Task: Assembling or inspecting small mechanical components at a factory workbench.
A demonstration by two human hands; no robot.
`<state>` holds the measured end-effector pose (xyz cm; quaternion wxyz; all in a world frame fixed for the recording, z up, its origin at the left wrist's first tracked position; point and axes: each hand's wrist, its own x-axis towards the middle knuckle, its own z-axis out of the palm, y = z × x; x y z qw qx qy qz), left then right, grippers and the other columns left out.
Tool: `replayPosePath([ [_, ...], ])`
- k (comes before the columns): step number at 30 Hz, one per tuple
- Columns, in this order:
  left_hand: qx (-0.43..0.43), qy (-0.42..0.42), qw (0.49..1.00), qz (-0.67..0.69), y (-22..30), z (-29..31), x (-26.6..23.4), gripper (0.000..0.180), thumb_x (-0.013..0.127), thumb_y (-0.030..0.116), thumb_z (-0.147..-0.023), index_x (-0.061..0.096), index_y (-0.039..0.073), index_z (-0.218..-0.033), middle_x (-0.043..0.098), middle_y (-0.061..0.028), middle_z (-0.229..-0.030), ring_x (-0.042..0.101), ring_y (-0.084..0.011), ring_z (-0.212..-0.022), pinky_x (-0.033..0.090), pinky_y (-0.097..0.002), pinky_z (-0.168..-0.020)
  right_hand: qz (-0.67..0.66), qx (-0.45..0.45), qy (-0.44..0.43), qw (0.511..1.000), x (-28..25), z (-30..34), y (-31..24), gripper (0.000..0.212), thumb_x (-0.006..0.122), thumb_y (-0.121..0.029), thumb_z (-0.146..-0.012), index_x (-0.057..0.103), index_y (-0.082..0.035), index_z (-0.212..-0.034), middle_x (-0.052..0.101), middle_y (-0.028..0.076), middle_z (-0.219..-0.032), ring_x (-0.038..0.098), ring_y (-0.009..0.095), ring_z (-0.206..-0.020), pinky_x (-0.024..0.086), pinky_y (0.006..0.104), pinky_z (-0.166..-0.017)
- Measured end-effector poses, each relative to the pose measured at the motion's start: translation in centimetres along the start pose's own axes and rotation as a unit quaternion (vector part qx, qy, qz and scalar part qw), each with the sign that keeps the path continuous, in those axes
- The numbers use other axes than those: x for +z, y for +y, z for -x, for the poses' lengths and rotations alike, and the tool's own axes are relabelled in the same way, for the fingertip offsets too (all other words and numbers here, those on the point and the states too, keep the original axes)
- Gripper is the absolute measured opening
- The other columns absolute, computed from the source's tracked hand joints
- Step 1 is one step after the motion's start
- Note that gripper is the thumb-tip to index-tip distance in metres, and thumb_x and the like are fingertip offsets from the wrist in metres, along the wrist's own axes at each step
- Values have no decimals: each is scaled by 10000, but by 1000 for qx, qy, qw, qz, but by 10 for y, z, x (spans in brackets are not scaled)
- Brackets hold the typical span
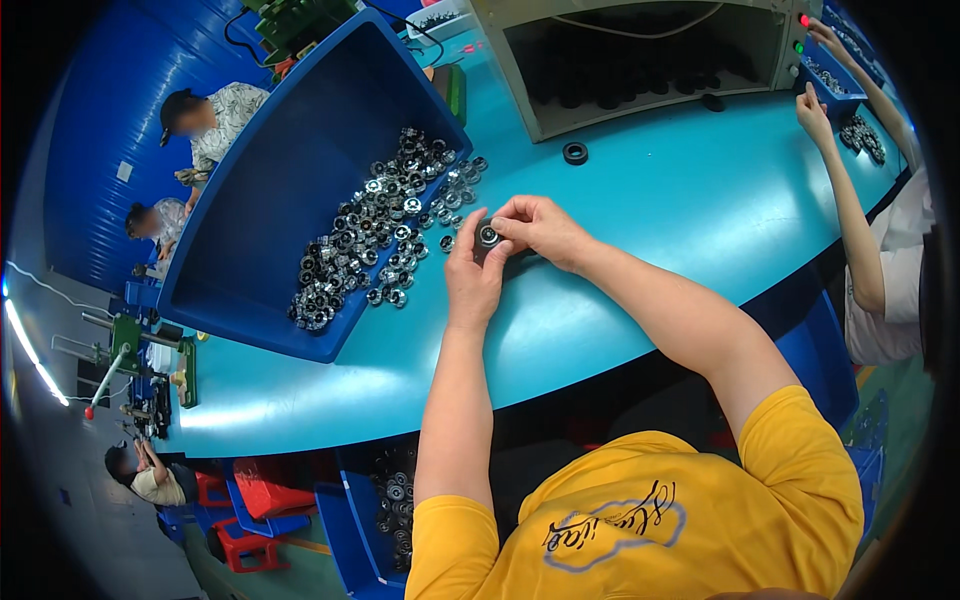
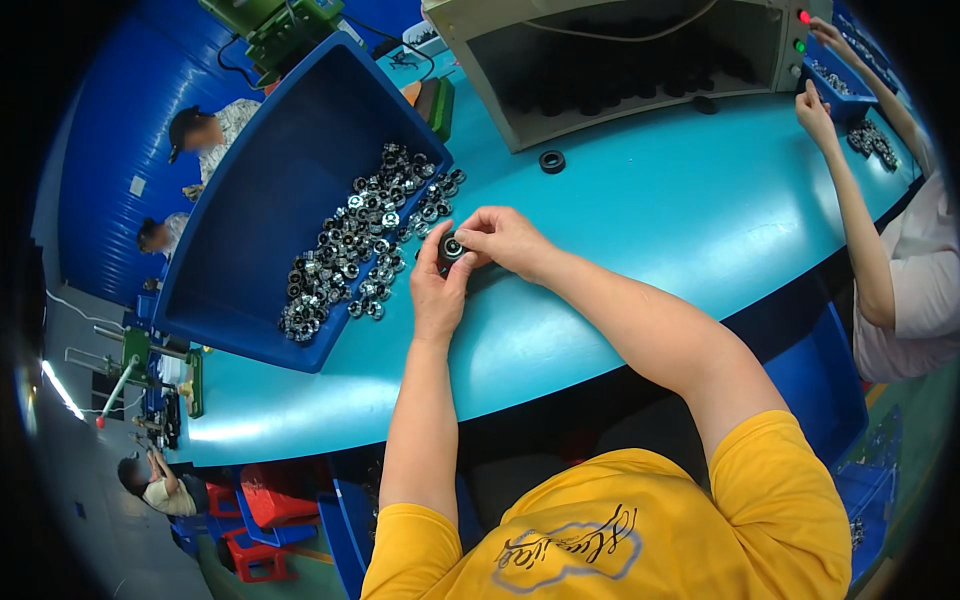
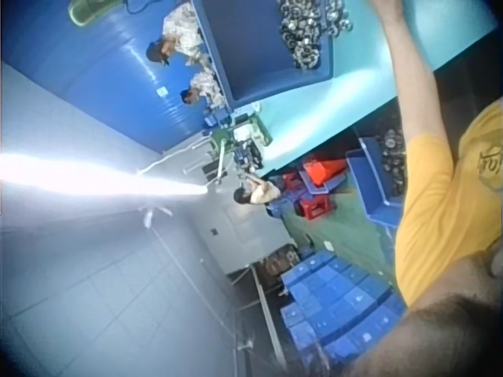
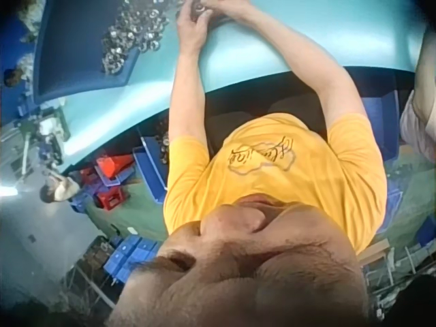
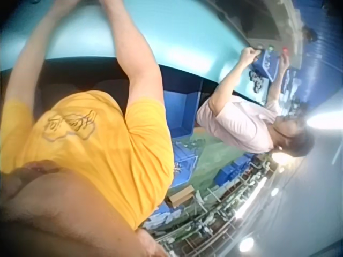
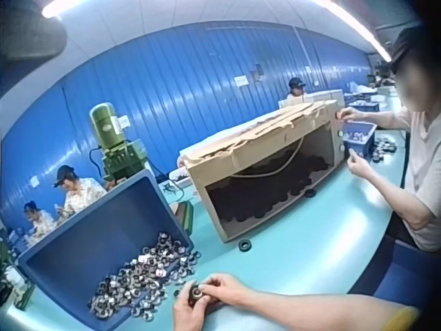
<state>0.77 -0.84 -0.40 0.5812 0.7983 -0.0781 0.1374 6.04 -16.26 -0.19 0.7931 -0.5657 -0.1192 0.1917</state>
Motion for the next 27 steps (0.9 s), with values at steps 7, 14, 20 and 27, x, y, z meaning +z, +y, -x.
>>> replayPosePath([
  [7,38,-9,999,9,-11,0,6,508,700,-27,-892,546,20,-1374,689,-73,-1125,675,-155,-988,561,-296,-880,190,-39,45,980,1,0,-1,239,783,-176,-887,652,-18,-1010,688,59,-945,656,127,-869,563,287,-763],
  [14,-56,23,991,117,6,-2,3,467,720,-6,-877,499,40,-1286,672,-72,-1019,664,-110,-848,549,-229,-583,13,-15,-6,1000,-1,-1,-2,223,713,-146,-944,676,-10,-1117,709,68,-1002,674,133,-903,572,291,-784],
  [20,-71,-4,975,209,5,-3,-2,448,657,19,-942,411,12,-1316,669,-102,-1030,673,-147,-856,597,-268,-642,108,-23,-6,994,-6,-4,-3,215,657,-183,-991,679,-10,-1117,707,66,-995,671,118,-882,577,283,-783],
  [27,-120,55,948,288,-2,-6,-5,285,517,48,-1028,435,9,-1298,654,-175,-1089,710,-232,-901,642,-347,-773,86,-30,-23,996,1,-2,-4,226,637,-191,-1004,692,-24,-1146,692,41,-936,657,115,-862,567,275,-777],
])
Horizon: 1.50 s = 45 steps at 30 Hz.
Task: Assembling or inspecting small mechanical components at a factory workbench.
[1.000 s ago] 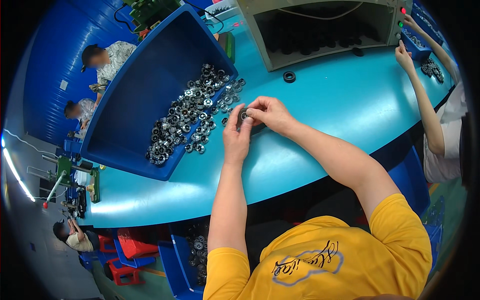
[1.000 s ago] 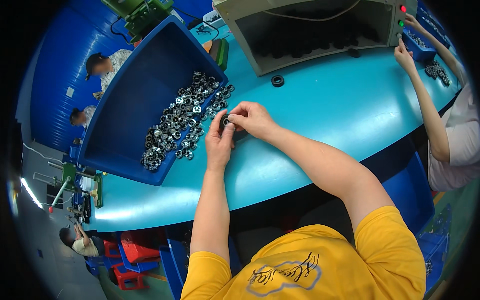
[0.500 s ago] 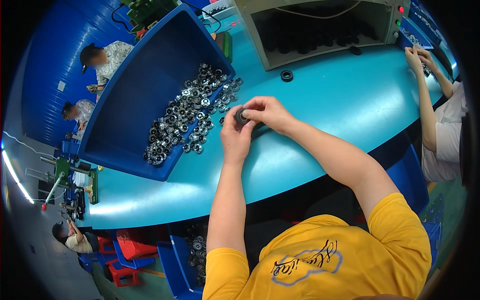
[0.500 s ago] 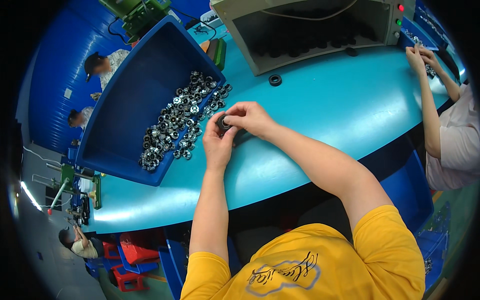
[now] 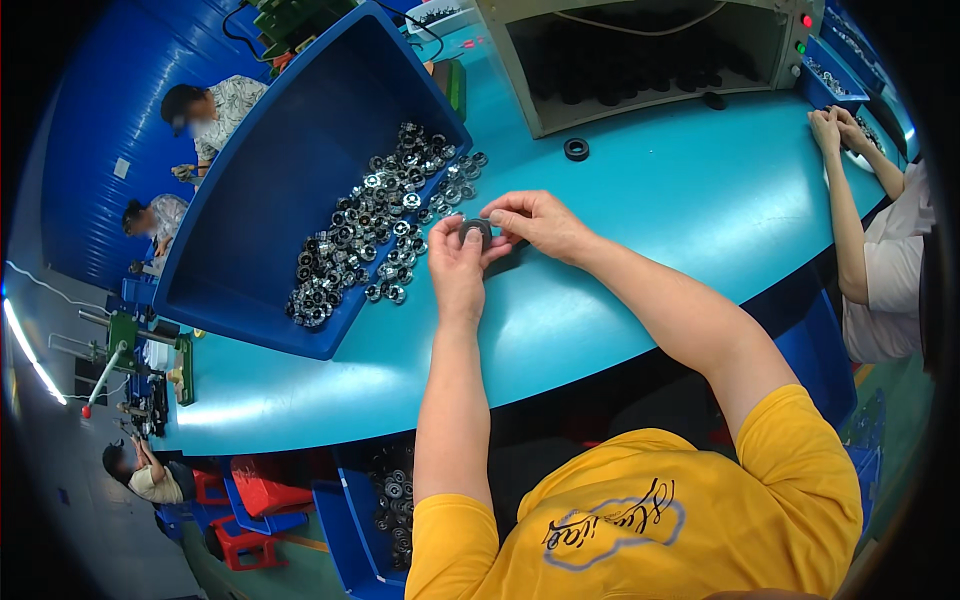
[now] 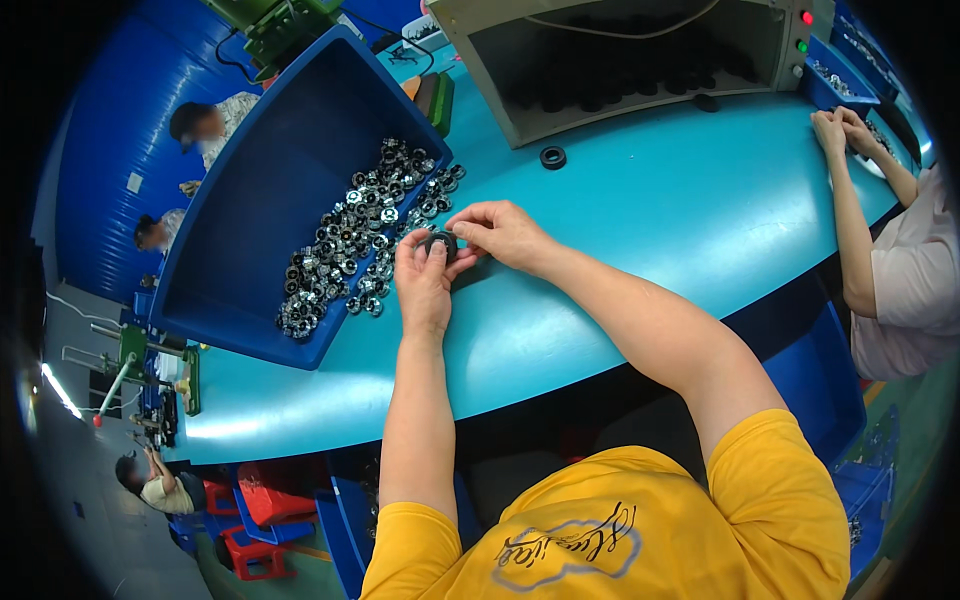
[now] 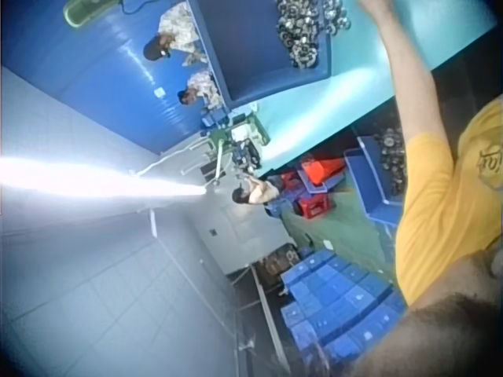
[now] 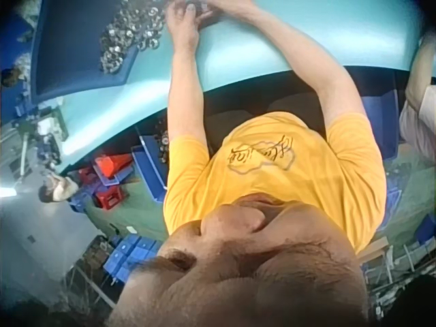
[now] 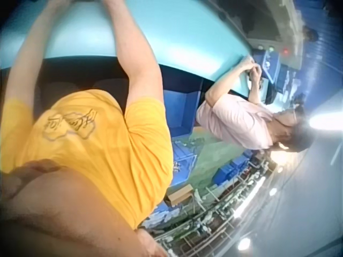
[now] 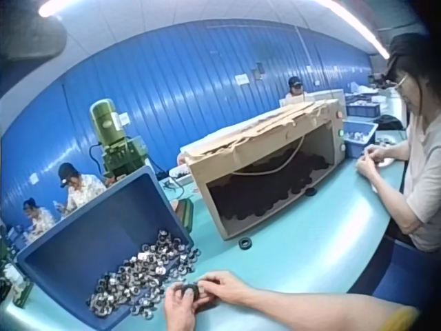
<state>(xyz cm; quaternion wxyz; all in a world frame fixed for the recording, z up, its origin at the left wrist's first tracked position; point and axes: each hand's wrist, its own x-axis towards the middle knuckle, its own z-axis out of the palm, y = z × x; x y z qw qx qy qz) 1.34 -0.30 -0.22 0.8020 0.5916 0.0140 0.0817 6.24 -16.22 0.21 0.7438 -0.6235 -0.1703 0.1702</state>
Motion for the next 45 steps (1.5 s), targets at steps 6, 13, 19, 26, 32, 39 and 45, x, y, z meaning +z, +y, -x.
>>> replayPosePath([
  [6,-55,-54,997,-19,2,0,0,287,504,73,-1043,508,-14,-1316,661,-146,-1063,718,-241,-894,643,-358,-798,108,-86,24,990,2,2,6,227,636,-181,-1001,710,-33,-1157,667,35,-959,630,98,-874,553,275,-772],
  [13,4,-6,983,-184,-7,4,3,263,529,140,-1049,550,-8,-1265,676,-90,-909,655,-141,-682,583,-274,-558,57,-15,17,998,2,3,-1,242,653,-173,-990,716,-40,-1182,674,40,-1006,613,95,-848,543,278,-776],
  [19,-15,-45,999,-21,3,2,1,416,502,108,-1045,428,0,-1440,674,-114,-1001,674,-152,-776,603,-289,-665,60,-51,-10,997,4,7,-2,303,629,-154,-994,658,-15,-1262,703,55,-1025,641,114,-904,548,294,-856],
  [26,13,-86,995,-56,5,6,7,595,551,-60,-956,370,34,-1516,668,-109,-1061,663,-139,-826,592,-278,-722,-39,-1,-21,999,-3,2,-2,287,598,-146,-1006,662,-12,-1252,706,60,-1061,641,113,-906,546,292,-835],
  [32,47,-54,988,-136,2,6,4,538,645,-47,-915,463,38,-1414,676,-67,-1034,654,-98,-836,561,-231,-674,-15,-1,-13,1000,-2,1,-2,313,608,-193,-1009,648,-23,-1268,699,52,-1064,636,96,-884,541,265,-788],
  [39,100,-31,982,-160,3,9,8,392,748,-22,-849,543,5,-1182,664,-61,-1024,660,-116,-853,559,-250,-749,-16,9,-25,1000,-5,3,-6,328,634,-241,-1002,641,-45,-1265,687,33,-1019,632,81,-847,545,244,-727],
  [45,178,1,950,-258,-3,5,7,446,827,107,-825,579,13,-1183,648,-63,-1010,640,-134,-867,552,-259,-733,-10,30,-39,999,-5,3,-5,308,617,-245,-1014,654,-42,-1242,689,31,-987,631,81,-821,548,248,-705],
])
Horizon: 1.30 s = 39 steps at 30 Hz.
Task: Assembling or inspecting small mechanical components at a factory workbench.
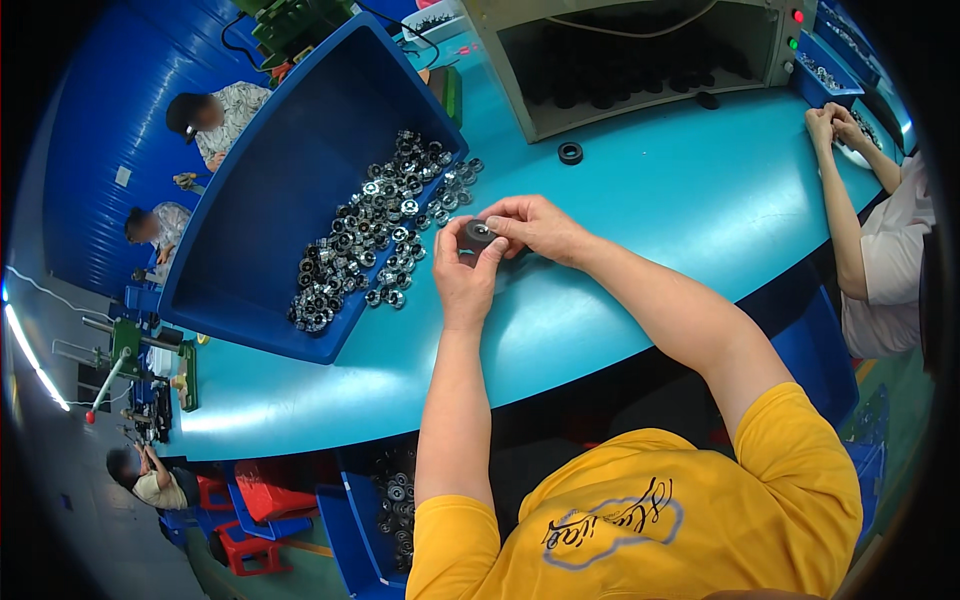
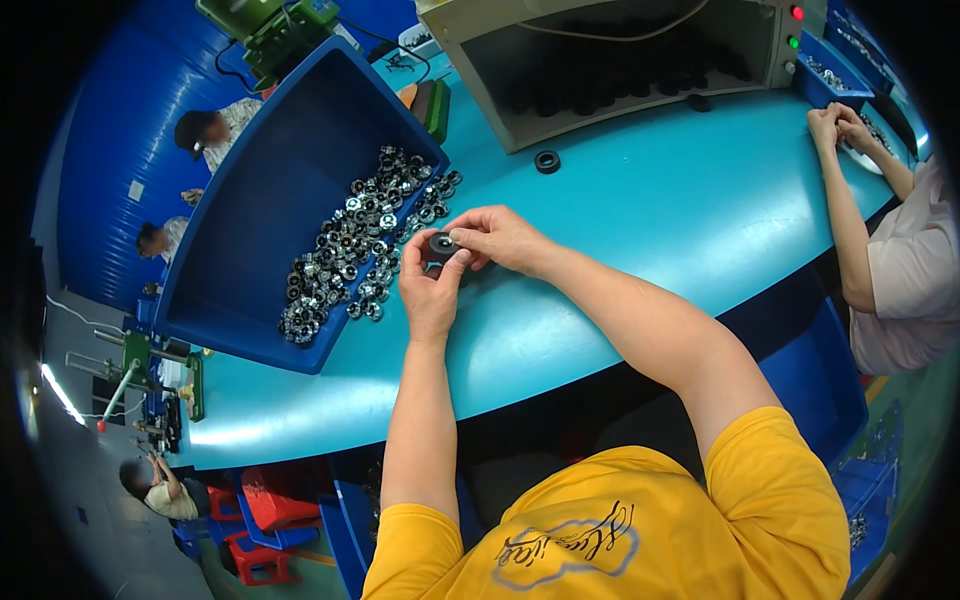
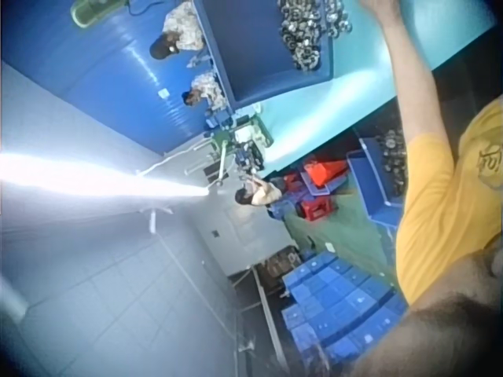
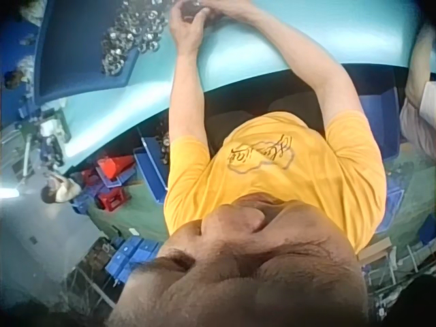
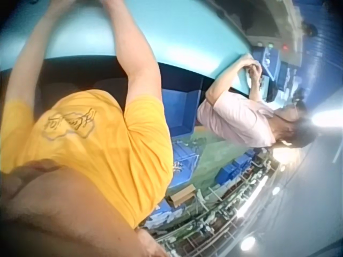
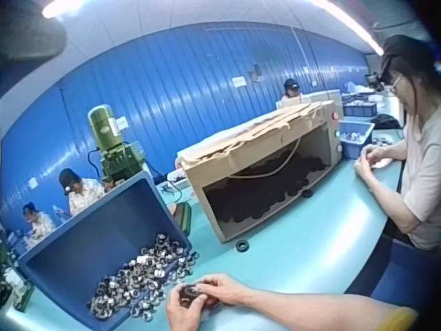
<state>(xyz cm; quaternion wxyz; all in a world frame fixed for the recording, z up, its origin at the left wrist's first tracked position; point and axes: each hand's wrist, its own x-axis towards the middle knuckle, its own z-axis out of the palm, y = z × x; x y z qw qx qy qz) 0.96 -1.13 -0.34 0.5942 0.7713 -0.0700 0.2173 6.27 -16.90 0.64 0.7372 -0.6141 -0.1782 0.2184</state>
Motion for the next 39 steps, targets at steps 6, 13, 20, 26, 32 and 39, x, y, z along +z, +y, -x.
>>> replayPosePath([
  [6,-16,34,999,-11,5,4,-2,457,844,132,-804,609,16,-1178,622,-69,-998,629,-152,-838,543,-281,-706,140,-28,49,988,1,-1,-1,242,622,-202,-993,695,-52,-1170,696,35,-918,653,106,-790,547,273,-670],
  [13,96,60,975,-190,51,30,-65,425,837,127,-797,635,18,-1154,621,-77,-1002,632,-193,-883,535,-311,-770,459,-165,448,749,-90,-9,-5,259,720,-164,-847,733,-147,-1105,650,71,-1063,608,283,-1001,528,372,-859],
  [20,-241,-27,732,-636,61,236,-262,477,848,186,-752,656,35,-1161,597,-139,-1035,616,-325,-952,515,-410,-823,522,8,411,747,-94,-5,0,262,763,-192,-821,758,-251,-1077,608,35,-1134,535,234,-1162,423,411,-1004],
  [26,-159,75,812,-556,96,281,-279,395,811,144,-779,681,30,-1134,602,-156,-1011,633,-335,-900,520,-407,-788,409,-106,368,828,-86,-11,8,225,825,-224,-773,760,-169,-981,608,43,-1050,585,238,-1033,481,374,-878],
  [32,21,-1,977,-212,79,101,-111,191,680,76,-907,707,1,-1081,652,-110,-889,630,-202,-757,507,-313,-698,328,-222,155,905,-20,0,0,240,859,-203,-729,696,-71,-845,605,62,-939,606,244,-843,490,361,-741],
  [39,-127,-18,992,-2,22,-2,-4,250,633,160,-986,722,22,-1174,663,-33,-859,573,-93,-675,475,-249,-582,265,-217,68,937,-13,-3,-6,210,834,-151,-774,670,-27,-817,608,35,-857,577,163,-779,465,307,-689],
])
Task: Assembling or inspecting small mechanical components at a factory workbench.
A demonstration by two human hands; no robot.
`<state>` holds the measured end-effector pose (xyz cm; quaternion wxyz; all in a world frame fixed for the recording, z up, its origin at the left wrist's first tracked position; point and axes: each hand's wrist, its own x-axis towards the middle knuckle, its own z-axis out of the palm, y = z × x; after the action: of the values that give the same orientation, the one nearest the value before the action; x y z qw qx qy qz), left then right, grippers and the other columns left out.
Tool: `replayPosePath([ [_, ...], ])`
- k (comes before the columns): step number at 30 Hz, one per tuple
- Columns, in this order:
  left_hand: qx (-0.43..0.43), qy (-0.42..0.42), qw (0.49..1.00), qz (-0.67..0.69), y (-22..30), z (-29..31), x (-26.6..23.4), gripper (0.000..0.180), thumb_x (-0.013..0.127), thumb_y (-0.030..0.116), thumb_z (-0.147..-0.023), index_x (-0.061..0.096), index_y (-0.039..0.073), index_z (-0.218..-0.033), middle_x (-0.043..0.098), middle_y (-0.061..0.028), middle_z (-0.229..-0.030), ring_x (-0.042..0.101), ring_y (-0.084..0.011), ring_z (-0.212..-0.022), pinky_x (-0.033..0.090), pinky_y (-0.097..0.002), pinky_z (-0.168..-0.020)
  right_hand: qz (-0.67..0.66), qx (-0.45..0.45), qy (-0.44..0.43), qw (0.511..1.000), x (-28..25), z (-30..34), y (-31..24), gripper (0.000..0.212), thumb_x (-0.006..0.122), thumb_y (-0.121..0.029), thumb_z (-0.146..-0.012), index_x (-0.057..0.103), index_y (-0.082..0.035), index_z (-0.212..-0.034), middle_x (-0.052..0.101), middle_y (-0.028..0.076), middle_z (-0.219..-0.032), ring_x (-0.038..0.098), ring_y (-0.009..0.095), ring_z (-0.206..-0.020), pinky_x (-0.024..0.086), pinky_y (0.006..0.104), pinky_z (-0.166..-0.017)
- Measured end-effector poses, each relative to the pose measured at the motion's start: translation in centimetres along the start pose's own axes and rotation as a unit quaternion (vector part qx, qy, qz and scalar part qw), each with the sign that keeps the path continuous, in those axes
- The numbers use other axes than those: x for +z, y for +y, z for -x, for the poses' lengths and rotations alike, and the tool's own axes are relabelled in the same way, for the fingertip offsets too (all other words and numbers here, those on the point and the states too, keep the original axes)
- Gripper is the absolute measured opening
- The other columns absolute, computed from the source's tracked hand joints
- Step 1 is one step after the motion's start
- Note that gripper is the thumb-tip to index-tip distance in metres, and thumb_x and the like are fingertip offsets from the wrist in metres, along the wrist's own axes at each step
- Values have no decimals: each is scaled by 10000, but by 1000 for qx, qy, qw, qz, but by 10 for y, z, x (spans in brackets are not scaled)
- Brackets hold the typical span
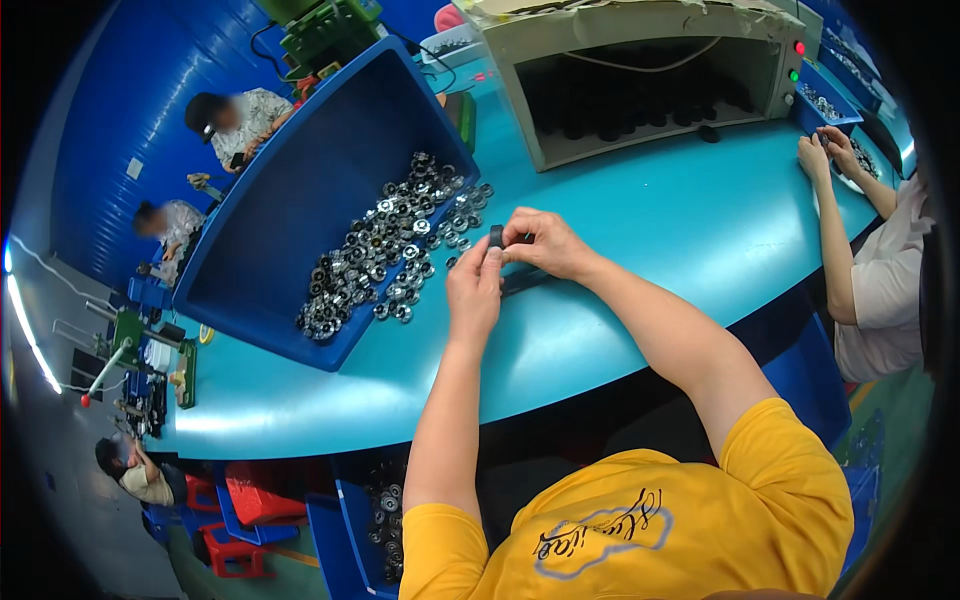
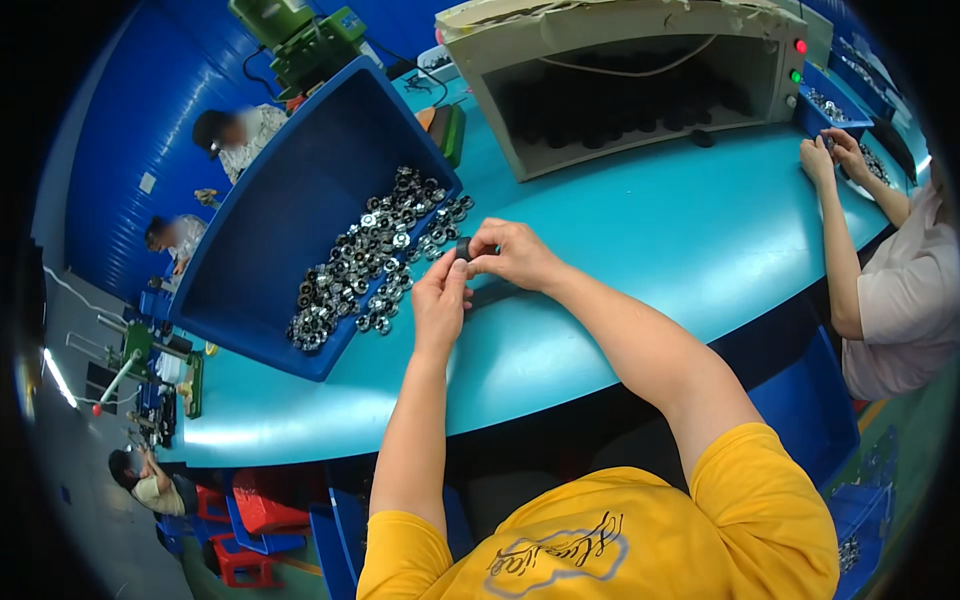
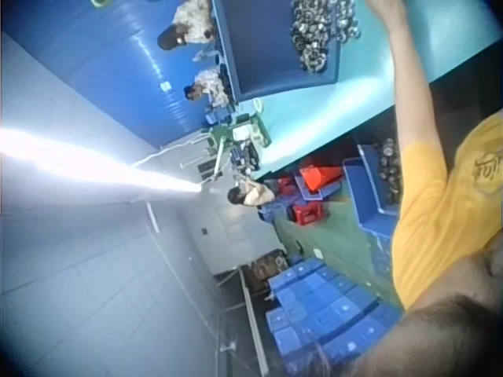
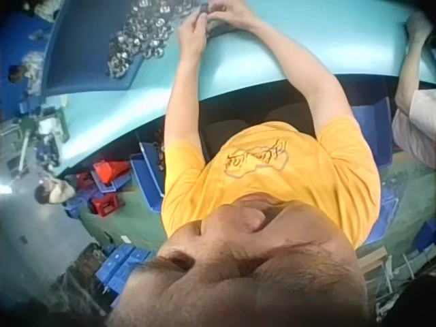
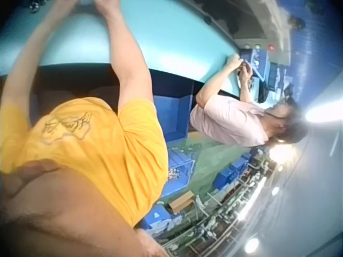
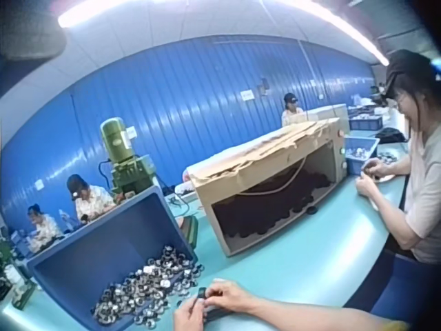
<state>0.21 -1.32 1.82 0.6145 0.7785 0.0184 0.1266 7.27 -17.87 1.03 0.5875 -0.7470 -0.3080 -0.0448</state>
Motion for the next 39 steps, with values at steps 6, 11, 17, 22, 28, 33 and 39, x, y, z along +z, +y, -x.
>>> replayPosePath([
  [6,-32,-7,997,67,-33,-22,-1,235,710,162,-944,729,13,-1125,694,0,-840,550,-57,-634,458,-215,-544,-26,17,-25,999,2,-4,22,238,844,-222,-787,723,-40,-880,650,24,-850,608,143,-788,488,296,-696],
  [11,-67,-76,969,223,-50,-23,-18,174,747,173,-925,715,38,-1030,664,18,-812,532,-68,-636,433,-236,-557,-200,180,-140,953,-3,-6,14,270,819,-303,-856,721,-69,-948,667,-21,-848,583,78,-771,488,260,-669],
  [17,-84,-136,931,327,-41,-19,-13,199,724,210,-947,684,49,-1058,622,42,-803,502,-64,-657,430,-256,-578,-224,175,-126,950,-4,-4,1,235,818,-286,-857,712,-80,-894,620,-38,-800,544,70,-738,467,244,-660],
  [22,-61,-139,941,301,-40,-17,-12,204,689,231,-975,655,50,-1062,623,34,-836,497,-66,-666,436,-257,-581,-238,177,-113,948,-3,-3,0,221,836,-268,-837,727,-81,-881,629,-39,-807,542,72,-738,464,244,-663],
  [28,-65,-148,936,313,-42,-15,-10,204,651,235,-1000,629,50,-1083,627,13,-851,513,-75,-672,464,-262,-585,-242,173,-96,950,-2,-2,0,207,852,-217,-819,728,-64,-884,617,-35,-839,542,72,-752,461,247,-680],
  [33,-66,-132,935,321,-39,-15,-6,205,653,218,-998,622,42,-1098,656,-8,-907,571,-89,-724,505,-270,-602,-154,62,-77,983,2,-2,8,217,856,-181,-812,699,-43,-871,555,-25,-872,546,80,-778,470,252,-719],
  [39,-30,-66,956,283,-30,-13,-5,231,659,176,-992,619,4,-1141,661,-37,-951,609,-111,-775,539,-273,-635,-125,70,-123,982,-4,-2,5,219,805,-216,-868,676,-50,-926,550,-21,-872,549,84,-781,481,257,-693],
])
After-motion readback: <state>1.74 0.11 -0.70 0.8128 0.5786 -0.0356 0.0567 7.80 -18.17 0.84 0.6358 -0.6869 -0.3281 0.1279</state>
